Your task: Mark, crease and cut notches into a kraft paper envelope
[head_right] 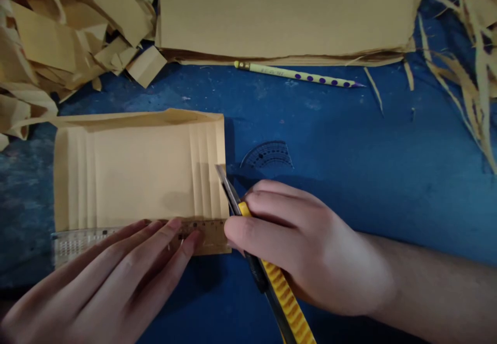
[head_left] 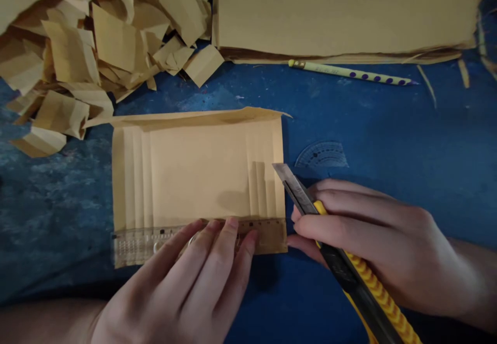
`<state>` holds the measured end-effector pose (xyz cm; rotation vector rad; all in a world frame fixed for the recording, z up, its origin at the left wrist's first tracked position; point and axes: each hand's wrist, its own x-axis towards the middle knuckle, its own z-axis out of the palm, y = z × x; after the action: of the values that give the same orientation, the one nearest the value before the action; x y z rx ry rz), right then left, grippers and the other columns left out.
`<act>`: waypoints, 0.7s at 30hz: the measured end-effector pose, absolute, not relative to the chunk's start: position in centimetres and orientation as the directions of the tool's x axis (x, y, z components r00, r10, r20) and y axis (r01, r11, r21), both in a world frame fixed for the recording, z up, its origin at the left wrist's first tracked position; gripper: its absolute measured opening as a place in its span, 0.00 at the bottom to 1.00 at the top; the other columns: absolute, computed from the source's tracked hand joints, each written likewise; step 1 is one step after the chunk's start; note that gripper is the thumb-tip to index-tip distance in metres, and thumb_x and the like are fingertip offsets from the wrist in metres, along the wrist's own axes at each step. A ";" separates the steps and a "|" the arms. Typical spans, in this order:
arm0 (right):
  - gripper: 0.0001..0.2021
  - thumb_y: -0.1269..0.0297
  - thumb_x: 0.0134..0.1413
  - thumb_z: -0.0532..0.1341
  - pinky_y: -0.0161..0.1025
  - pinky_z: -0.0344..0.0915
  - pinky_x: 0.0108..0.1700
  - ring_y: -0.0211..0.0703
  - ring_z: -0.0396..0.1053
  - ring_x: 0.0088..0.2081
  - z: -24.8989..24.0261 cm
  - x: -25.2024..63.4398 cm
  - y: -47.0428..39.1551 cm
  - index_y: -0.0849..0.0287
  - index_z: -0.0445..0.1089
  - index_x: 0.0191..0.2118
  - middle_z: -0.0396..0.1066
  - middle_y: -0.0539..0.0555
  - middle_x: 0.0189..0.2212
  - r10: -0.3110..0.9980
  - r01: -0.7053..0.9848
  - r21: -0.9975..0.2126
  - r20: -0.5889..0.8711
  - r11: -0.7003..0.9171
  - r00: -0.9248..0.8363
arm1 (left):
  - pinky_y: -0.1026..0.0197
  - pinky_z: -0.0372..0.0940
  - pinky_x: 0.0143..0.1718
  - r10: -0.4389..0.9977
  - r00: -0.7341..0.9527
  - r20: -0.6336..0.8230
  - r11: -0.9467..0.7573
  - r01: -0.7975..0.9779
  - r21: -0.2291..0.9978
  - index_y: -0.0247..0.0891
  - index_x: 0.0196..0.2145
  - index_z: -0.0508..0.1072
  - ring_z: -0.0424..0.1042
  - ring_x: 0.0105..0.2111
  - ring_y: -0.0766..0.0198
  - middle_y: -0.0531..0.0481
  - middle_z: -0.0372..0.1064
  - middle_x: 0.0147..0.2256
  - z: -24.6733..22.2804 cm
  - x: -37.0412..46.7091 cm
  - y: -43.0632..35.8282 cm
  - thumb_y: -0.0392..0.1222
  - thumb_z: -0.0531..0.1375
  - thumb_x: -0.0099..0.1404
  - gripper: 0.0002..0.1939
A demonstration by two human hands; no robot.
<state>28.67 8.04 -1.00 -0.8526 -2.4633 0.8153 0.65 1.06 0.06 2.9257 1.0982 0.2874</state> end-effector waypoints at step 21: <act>0.06 0.74 0.68 0.64 0.42 0.74 0.46 0.42 0.75 0.38 -1.0 28.7 8.0 0.56 0.72 0.45 0.76 0.51 0.37 0.666 0.416 -0.665 0.167 0.621 -0.727 | 0.53 0.80 0.57 0.668 0.734 0.125 -0.743 0.667 0.054 0.31 0.61 0.75 0.83 0.52 0.53 0.41 0.80 0.56 0.1 0.5 0.8 0.33 0.58 0.75 0.19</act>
<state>28.67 8.00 -0.96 -0.8604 -2.4467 0.8574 0.45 0.76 0.07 2.9201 1.1239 0.2140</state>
